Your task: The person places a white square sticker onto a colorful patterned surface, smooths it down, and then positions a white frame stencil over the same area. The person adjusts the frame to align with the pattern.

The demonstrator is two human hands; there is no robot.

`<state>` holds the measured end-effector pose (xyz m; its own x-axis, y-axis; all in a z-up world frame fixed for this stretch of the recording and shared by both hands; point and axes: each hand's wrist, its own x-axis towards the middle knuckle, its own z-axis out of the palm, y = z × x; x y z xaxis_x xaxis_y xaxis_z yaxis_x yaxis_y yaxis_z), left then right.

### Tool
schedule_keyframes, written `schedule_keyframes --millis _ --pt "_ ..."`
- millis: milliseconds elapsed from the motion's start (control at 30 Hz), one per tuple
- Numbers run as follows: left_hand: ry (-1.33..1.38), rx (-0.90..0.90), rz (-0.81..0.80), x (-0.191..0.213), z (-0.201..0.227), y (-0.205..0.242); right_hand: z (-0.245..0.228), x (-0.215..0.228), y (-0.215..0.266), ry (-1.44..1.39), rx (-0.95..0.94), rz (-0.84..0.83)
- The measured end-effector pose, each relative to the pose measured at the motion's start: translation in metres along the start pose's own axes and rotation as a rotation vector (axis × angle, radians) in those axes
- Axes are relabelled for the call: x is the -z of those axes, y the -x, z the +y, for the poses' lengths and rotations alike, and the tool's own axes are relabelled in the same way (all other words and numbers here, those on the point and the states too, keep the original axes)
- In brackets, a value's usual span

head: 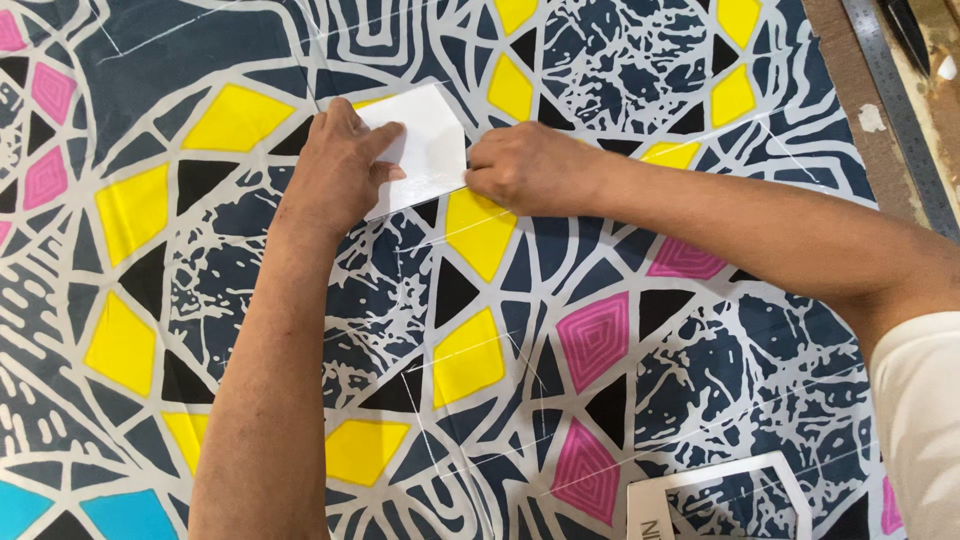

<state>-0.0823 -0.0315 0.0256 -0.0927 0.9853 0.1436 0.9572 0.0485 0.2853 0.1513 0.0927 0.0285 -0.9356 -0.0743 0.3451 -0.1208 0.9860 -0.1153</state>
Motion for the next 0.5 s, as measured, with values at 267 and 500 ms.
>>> schedule_keyframes --millis 267,500 --pt "-0.222 -0.111 -0.021 -0.002 0.008 0.003 0.004 0.009 0.01 -0.029 -0.097 0.075" --pt "-0.147 -0.012 0.061 -0.01 0.025 0.01 0.009 -0.002 0.002 -0.091 -0.003 0.044"
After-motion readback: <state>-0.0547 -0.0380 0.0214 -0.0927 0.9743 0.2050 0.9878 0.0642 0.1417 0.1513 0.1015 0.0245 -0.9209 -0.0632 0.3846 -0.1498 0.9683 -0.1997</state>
